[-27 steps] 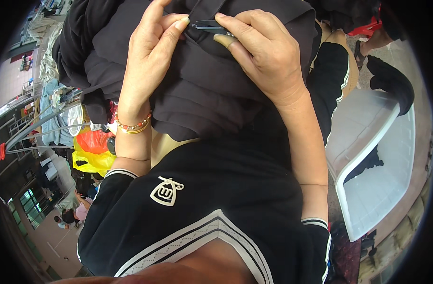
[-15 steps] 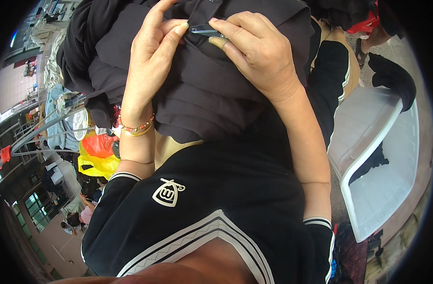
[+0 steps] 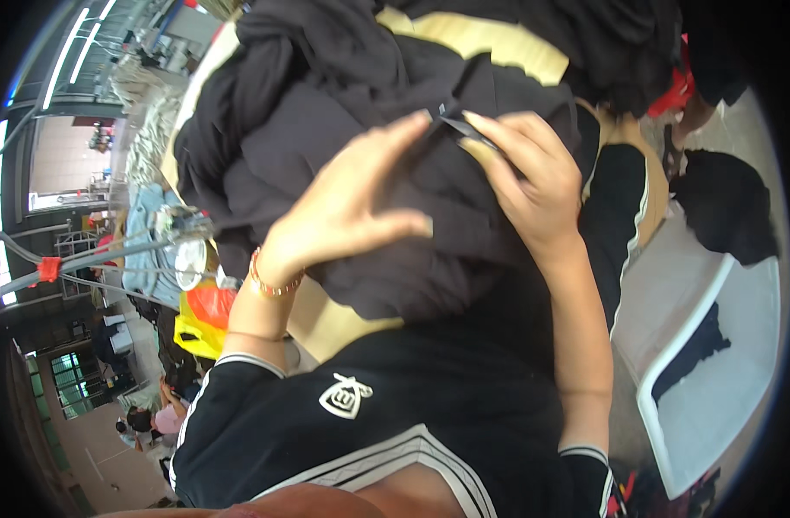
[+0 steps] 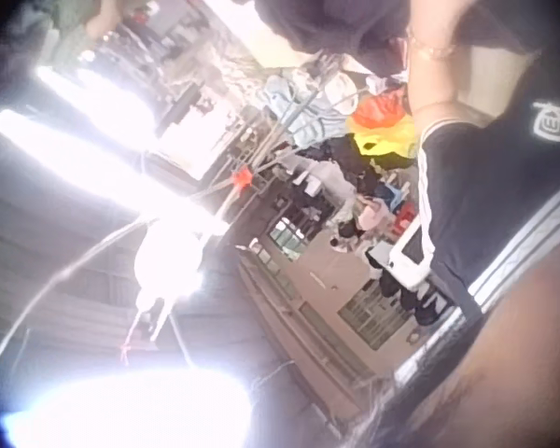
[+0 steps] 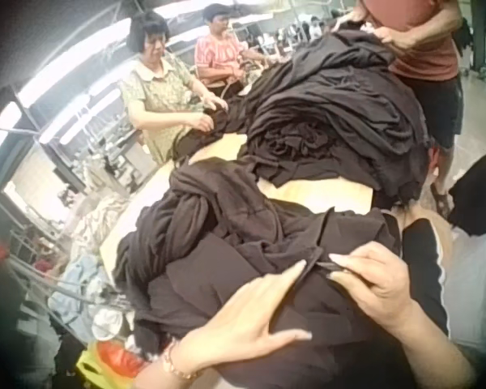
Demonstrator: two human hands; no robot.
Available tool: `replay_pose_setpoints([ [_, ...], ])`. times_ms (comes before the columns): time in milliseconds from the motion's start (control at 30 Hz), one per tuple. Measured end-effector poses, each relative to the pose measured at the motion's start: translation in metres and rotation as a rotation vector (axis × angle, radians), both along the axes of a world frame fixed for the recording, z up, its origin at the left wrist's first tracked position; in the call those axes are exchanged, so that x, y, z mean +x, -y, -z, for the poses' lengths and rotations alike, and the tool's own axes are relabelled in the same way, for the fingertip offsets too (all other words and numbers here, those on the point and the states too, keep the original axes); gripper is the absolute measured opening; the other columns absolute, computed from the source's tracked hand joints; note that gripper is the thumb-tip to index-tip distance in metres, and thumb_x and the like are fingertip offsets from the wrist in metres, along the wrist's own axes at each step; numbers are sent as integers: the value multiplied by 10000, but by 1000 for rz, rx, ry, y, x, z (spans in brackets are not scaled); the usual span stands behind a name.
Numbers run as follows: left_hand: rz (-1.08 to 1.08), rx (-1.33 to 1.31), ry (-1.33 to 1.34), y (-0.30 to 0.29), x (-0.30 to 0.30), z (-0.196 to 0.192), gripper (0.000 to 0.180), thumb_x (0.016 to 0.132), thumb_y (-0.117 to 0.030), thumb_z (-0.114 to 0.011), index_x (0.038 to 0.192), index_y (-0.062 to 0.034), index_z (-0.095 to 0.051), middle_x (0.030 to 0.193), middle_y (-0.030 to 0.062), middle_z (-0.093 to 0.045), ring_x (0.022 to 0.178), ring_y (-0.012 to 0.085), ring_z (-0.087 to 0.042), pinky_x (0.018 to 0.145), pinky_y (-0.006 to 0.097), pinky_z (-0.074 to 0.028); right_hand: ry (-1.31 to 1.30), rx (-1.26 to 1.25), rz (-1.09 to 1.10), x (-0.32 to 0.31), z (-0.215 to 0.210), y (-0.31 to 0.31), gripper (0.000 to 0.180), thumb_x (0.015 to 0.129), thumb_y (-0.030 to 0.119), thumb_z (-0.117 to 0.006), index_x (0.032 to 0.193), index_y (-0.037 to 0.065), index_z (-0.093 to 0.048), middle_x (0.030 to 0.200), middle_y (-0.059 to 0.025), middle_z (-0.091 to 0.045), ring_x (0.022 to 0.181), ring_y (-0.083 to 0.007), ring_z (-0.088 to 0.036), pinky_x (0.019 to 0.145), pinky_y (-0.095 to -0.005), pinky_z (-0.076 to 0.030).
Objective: Inspecting garments and using thread nippers to trim loose threads near buttons and labels.
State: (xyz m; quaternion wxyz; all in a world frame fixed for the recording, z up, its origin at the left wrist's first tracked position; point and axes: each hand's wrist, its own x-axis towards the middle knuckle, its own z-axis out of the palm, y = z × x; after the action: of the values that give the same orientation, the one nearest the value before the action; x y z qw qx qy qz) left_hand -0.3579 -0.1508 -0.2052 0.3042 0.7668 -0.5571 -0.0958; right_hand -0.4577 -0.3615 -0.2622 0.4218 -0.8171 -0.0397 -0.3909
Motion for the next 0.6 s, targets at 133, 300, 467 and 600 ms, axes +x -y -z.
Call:
replay_pose_setpoints([
  [133, 142, 292, 299, -9, 3, -21, 722, 724, -121, -790, 1394, -62, -527, 981, 100, -590, 968, 281, -600, 833, 382, -449, -39, 137, 129, -25, -1, 22, 303, 840, -10, -771, 1140, -5, -733, 893, -41, -627, 782, -102, -556, 691, -214, -432],
  [300, -33, -48, 262, -9, 57, -106, 391, 742, 23, -567, 1108, -10, -700, 1088, 104, -701, 1033, 229, -662, 896, 326, -509, -71, 147, 374, -59, 11, 60, 282, 872, 15, -755, 1153, 2, -737, 1029, -70, -696, 944, -134, -638, 872, -233, -474],
  [467, -506, -552, 123, 4, 167, -187, 336, 989, -114, -558, 1276, 54, -607, 1114, 147, -711, 968, 205, -680, 803, 284, -548, -53, 445, 392, -68, 26, 78, 267, 922, 17, -719, 1188, -11, -718, 1090, -41, -692, 986, -97, -623, 907, -218, -467],
  [600, -351, -699, 119, -33, 336, -172, 452, 961, -87, -596, 1381, 54, -509, 1089, 142, -709, 924, 212, -685, 788, 303, -552, -52, 457, 412, -65, 38, 81, 273, 915, 17, -728, 1187, -8, -720, 1061, -34, -676, 973, -81, -615, 883, -206, -477],
])
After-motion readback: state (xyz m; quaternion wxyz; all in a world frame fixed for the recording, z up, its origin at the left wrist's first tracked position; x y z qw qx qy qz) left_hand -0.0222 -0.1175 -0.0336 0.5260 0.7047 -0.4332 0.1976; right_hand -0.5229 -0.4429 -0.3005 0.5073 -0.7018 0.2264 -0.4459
